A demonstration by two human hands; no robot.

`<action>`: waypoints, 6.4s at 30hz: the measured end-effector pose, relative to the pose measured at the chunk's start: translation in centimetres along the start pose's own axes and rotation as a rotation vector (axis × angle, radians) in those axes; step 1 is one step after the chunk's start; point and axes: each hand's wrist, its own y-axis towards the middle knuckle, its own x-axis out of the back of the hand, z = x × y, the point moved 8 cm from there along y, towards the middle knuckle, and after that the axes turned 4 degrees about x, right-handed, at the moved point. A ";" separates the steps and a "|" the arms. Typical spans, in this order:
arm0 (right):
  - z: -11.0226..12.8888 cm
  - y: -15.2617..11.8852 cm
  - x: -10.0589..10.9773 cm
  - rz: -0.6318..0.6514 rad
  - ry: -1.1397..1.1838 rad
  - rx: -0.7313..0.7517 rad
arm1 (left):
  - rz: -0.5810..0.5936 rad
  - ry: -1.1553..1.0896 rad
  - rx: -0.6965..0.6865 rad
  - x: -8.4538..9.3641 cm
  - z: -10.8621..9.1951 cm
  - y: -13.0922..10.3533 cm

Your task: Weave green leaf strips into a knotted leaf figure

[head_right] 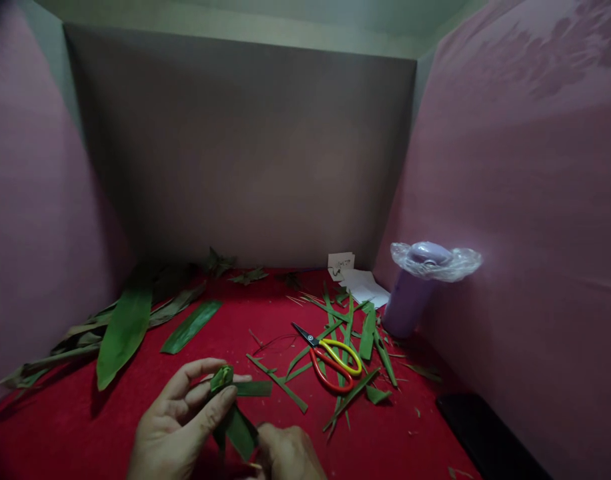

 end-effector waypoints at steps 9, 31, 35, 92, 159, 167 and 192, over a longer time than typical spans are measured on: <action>3.9 -1.0 7.1 -0.449 0.093 0.160 | -0.007 0.245 -0.196 0.0 -0.6 -0.2; 6.6 0.6 4.1 -0.184 0.363 -0.001 | 0.007 0.416 -0.379 -0.6 -1.0 -1.8; 6.0 0.9 4.0 -0.177 0.391 0.014 | 0.006 0.391 -0.298 -0.8 -0.8 -1.6; 9.9 -3.9 5.2 -0.534 -0.354 0.673 | 0.258 -0.028 0.310 -2.5 2.7 -1.2; 5.5 -1.5 5.1 -0.436 -0.437 0.336 | 0.191 -0.016 0.209 -0.6 3.1 1.6; 6.1 -1.5 4.8 -0.411 -0.533 0.326 | 0.179 0.122 0.180 -1.0 2.7 1.0; 3.3 0.0 4.3 -0.279 0.485 0.080 | 0.046 0.176 -0.062 -0.1 -0.8 0.9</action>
